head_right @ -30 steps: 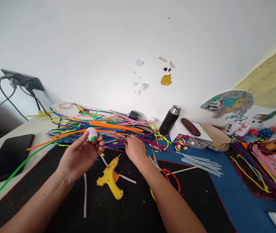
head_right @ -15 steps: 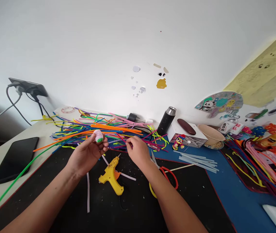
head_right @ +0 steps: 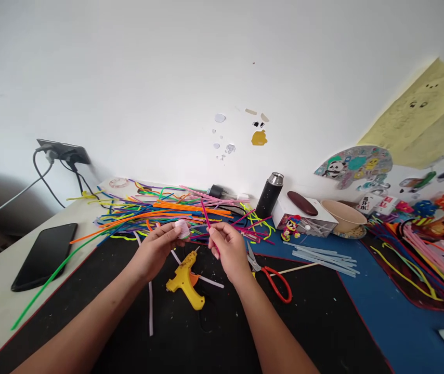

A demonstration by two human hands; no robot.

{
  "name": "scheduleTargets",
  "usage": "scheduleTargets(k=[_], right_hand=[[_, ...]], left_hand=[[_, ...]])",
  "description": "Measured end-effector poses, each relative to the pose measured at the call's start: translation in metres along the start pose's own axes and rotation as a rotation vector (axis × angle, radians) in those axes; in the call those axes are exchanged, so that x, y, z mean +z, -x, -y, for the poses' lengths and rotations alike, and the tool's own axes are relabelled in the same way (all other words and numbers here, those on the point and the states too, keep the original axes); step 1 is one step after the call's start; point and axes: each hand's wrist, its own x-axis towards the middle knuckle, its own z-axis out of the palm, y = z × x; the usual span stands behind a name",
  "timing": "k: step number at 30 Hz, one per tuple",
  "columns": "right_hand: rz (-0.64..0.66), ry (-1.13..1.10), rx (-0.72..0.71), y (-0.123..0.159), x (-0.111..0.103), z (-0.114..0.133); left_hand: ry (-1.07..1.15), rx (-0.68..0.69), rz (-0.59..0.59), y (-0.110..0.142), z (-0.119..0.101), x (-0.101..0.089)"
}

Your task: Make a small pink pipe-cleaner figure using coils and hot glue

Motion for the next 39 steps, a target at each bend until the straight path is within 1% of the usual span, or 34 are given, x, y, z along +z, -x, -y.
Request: scheduleTargets(k=[3, 6, 10, 14, 16, 20, 22, 25, 27, 29, 31, 34, 36, 39], right_hand=[[-0.019, -0.069, 0.01, 0.004, -0.007, -0.015], [-0.043, -0.131, 0.012, 0.009, -0.017, -0.026], [-0.003, -0.176, 0.051, 0.017, -0.028, -0.026], [-0.043, -0.159, 0.009, 0.018, -0.031, -0.024], [-0.016, -0.106, -0.002, 0.016, -0.029, -0.026], [0.053, 0.047, 0.02, 0.01, -0.028, -0.03], [0.086, 0.158, -0.002, 0.007, -0.032, -0.03], [0.156, 0.432, -0.072, 0.0, -0.047, -0.024], [0.188, 0.603, -0.083, -0.007, -0.059, -0.018], [0.175, 0.748, -0.091, -0.016, -0.069, -0.011], [0.179, 0.877, -0.138, -0.025, -0.074, -0.004], [0.257, 1.033, -0.229, -0.039, -0.076, 0.0], [0.298, 1.156, -0.259, -0.048, -0.075, 0.0], [0.285, 1.328, -0.252, -0.059, -0.073, -0.001]], left_hand=[[-0.107, 0.049, -0.004, 0.001, 0.001, 0.002], [-0.154, 0.063, 0.014, 0.001, 0.002, 0.003], [-0.198, 0.068, 0.001, 0.0, 0.005, 0.004], [-0.211, 0.062, -0.015, 0.0, 0.008, 0.005], [-0.251, 0.067, -0.009, 0.0, 0.009, 0.005], [-0.324, 0.054, 0.016, 0.0, 0.011, 0.002], [-0.324, 0.055, 0.01, -0.001, 0.012, -0.001], [-0.292, 0.046, 0.0, -0.003, 0.011, -0.003], [-0.272, 0.036, -0.002, -0.002, 0.01, -0.003], [-0.256, 0.023, -0.005, -0.001, 0.007, -0.002], [-0.238, 0.003, -0.011, 0.001, 0.005, -0.001], [-0.229, -0.022, -0.003, 0.004, 0.003, 0.001], [-0.222, -0.036, 0.002, 0.005, 0.003, 0.001], [-0.204, -0.054, 0.001, 0.005, 0.002, 0.0]])
